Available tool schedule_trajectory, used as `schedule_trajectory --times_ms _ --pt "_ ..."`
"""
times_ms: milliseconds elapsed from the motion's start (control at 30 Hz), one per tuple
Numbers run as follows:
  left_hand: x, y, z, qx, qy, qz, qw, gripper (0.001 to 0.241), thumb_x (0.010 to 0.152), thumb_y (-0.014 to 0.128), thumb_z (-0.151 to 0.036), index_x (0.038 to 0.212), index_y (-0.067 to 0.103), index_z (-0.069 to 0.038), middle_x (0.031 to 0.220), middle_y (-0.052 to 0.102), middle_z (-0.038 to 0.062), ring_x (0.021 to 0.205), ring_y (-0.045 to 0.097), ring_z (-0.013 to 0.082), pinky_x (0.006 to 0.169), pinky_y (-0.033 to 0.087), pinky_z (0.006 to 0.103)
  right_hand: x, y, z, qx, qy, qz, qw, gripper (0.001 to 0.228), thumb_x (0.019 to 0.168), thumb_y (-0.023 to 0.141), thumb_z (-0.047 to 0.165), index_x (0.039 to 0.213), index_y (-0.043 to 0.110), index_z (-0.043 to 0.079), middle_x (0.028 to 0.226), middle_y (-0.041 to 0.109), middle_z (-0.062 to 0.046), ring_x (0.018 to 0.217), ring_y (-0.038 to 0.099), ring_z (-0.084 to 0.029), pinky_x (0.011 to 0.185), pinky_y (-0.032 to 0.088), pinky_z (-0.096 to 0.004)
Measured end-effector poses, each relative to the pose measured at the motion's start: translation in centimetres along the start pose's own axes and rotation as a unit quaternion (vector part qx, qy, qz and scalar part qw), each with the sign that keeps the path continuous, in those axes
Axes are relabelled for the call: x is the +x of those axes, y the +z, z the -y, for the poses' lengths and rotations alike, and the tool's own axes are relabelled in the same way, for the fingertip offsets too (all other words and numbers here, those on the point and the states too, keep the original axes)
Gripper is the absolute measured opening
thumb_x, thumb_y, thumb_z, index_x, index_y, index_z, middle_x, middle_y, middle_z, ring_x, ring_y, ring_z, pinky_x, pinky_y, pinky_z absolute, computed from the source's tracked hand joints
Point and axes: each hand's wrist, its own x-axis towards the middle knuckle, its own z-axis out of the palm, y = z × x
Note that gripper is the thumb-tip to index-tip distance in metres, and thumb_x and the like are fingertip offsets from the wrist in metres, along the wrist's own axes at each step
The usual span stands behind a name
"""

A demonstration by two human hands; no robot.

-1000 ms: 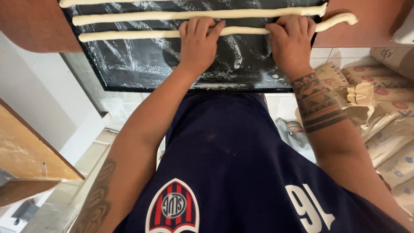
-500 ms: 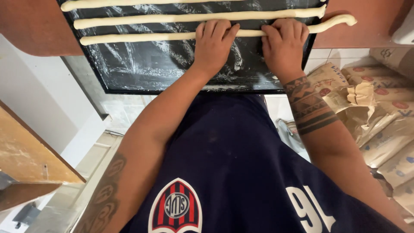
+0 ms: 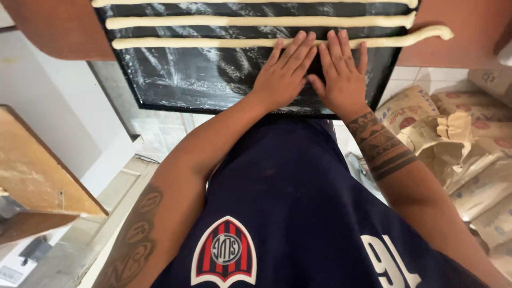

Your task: The person arranges long, thin strips of dough onto a black baking tray. They pick up each strip from a wooden surface and place it parallel to the others on the tray, adjusting them by hand to fit.

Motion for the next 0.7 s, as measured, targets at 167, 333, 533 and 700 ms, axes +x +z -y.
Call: schedule_trajectory --times_ms 167,333,533,700 --pt "-0.4 0.2 1.2 -0.019 -0.080 0.058 0.995 0.064 0.115 0.058 -0.028 0.168 0.030 -0.003 0.171 0.011 0.011 0.157 0.004 0.0288 0.127 0.009 0.0579 1.2 1.5 2.2 0.038 0.000 0.066 0.997 0.076 0.112 0.051 0.056 0.161 0.038 -0.002 0.167 0.031 -0.026 0.155 0.023 -0.045 0.119 0.011 -0.070" --pt "-2.4 -1.0 3.5 0.026 -0.058 0.045 0.997 0.060 0.125 0.050 -0.040 0.168 0.023 -0.009 0.170 0.011 0.010 0.157 0.010 0.0271 0.129 0.018 0.0529 3.5 2.6 4.8 0.056 -0.044 0.030 0.997 0.080 0.112 0.038 0.061 0.161 0.033 -0.002 0.168 0.027 -0.024 0.157 0.023 -0.041 0.124 0.009 -0.066" --pt "-10.6 -0.3 11.6 0.061 -0.096 -0.007 0.994 0.074 0.115 0.072 -0.045 0.167 0.029 -0.014 0.170 0.013 0.012 0.158 0.013 0.0313 0.127 0.023 0.0572 5.0 2.1 6.8 0.054 -0.076 0.050 0.994 0.077 0.113 0.038 0.055 0.158 0.037 -0.007 0.165 0.035 -0.031 0.154 0.027 -0.048 0.120 0.011 -0.068" --pt "-16.8 -1.4 18.5 0.065 -0.138 0.030 0.988 0.077 0.120 0.069 -0.051 0.174 0.020 -0.024 0.171 -0.006 0.008 0.158 -0.002 0.0284 0.129 0.011 0.0560 4.8 2.2 7.4 0.019 -0.099 0.046 0.994 0.070 0.115 0.041 0.048 0.156 0.042 -0.009 0.162 0.043 -0.032 0.152 0.034 -0.050 0.118 0.014 -0.068"
